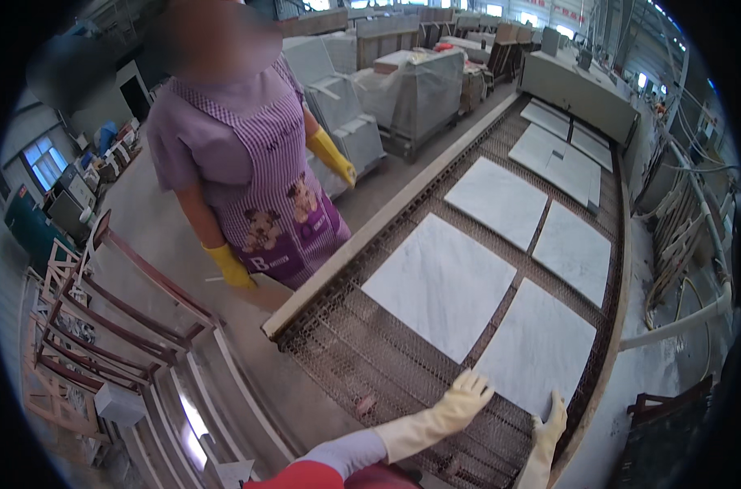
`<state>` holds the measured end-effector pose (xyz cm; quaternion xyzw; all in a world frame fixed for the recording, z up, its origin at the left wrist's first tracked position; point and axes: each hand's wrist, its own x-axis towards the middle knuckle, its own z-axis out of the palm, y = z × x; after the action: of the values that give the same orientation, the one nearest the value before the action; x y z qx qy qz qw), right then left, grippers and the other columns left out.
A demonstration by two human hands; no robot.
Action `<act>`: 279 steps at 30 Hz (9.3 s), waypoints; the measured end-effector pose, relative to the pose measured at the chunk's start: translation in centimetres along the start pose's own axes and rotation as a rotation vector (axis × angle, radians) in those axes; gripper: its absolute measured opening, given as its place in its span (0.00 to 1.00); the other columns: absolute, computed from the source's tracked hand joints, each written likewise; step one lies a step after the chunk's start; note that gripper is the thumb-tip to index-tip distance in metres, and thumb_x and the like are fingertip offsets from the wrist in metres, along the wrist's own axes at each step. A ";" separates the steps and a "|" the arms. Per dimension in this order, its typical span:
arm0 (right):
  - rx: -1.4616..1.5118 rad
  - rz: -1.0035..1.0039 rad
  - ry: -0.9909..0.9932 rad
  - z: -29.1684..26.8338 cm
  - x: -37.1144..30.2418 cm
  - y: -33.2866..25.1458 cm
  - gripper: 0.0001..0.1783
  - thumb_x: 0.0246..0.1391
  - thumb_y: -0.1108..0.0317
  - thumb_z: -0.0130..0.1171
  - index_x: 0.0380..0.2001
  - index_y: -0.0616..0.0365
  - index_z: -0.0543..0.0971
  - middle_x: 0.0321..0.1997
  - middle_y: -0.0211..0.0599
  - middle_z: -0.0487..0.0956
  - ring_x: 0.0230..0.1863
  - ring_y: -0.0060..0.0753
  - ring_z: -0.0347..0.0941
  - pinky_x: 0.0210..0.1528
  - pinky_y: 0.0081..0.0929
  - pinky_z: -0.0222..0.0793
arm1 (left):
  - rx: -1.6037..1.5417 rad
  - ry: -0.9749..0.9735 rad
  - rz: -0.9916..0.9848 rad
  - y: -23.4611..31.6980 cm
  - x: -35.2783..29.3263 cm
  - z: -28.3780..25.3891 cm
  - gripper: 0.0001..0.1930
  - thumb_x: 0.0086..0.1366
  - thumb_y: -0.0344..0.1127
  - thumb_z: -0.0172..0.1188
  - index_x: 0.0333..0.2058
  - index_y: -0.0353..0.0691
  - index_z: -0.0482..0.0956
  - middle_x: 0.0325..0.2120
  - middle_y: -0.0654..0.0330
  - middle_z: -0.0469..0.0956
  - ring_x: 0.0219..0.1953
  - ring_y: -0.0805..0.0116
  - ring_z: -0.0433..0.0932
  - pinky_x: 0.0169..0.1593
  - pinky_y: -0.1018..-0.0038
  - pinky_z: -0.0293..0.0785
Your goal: The person repeatedly picks up white rectangular tiles from a nearby rack and places them onto a moving conveyor belt in a factory setting. They handle the tiles one at a time, positioning them on the belt while another worker stands nearby.
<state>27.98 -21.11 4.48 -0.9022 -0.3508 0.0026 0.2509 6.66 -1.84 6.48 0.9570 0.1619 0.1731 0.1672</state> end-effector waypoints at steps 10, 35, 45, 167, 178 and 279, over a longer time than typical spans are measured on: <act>-0.235 -0.079 0.020 2.6 -0.9 1.5 0.45 0.43 0.79 0.62 0.67 0.50 0.61 0.71 0.44 0.61 0.73 0.49 0.51 0.69 0.56 0.45 | -0.263 -0.043 0.035 4.9 -10.8 -1.6 0.13 0.60 0.36 0.56 0.40 0.36 0.77 0.42 0.50 0.75 0.51 0.50 0.71 0.62 0.55 0.61; -0.222 -0.376 0.007 1.8 -3.8 2.0 0.28 0.52 0.71 0.58 0.58 0.53 0.71 0.62 0.41 0.70 0.66 0.46 0.61 0.60 0.48 0.59 | -0.344 0.133 -0.837 19.4 -36.1 -1.3 0.23 0.71 0.48 0.49 0.23 0.40 0.81 0.25 0.56 0.80 0.34 0.51 0.76 0.53 0.59 0.70; 0.541 -0.683 -0.098 -1.6 -20.7 -12.8 0.14 0.49 0.76 0.61 0.41 0.56 0.82 0.42 0.43 0.83 0.45 0.46 0.78 0.51 0.38 0.72 | -0.361 0.078 -1.036 24.2 -47.2 0.6 0.27 0.73 0.52 0.37 0.32 0.44 0.85 0.31 0.57 0.83 0.38 0.54 0.79 0.55 0.62 0.70; 0.136 -0.333 -1.233 63.7 -125.3 -109.7 0.30 0.55 0.57 0.61 0.59 0.60 0.72 0.50 0.42 0.79 0.46 0.30 0.76 0.49 0.27 0.71 | -0.458 1.374 -2.051 -45.0 -173.4 -36.6 0.30 0.63 0.54 0.61 0.50 0.31 0.74 0.40 0.53 0.79 0.44 0.64 0.74 0.51 0.71 0.67; 0.472 -0.565 -1.413 68.1 -125.8 -104.2 0.20 0.48 0.81 0.61 0.46 0.54 0.81 0.55 0.38 0.78 0.59 0.35 0.71 0.61 0.30 0.66 | -0.450 1.403 -1.478 -41.3 -175.8 -33.3 0.09 0.64 0.35 0.56 0.37 0.34 0.77 0.43 0.51 0.78 0.49 0.63 0.74 0.57 0.68 0.65; 0.950 0.947 -0.072 -11.8 -5.6 -5.4 0.24 0.22 0.91 0.51 0.30 0.62 0.75 0.28 0.42 0.79 0.28 0.40 0.74 0.32 0.36 0.73 | -0.871 -0.071 -1.224 1.9 -0.2 -7.8 0.21 0.63 0.51 0.55 0.21 0.39 0.75 0.18 0.63 0.74 0.24 0.72 0.70 0.32 0.68 0.66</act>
<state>22.50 -26.55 16.27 -0.7497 0.1138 0.2966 0.5805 3.97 -1.53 14.07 0.5482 0.5764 0.0667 0.6023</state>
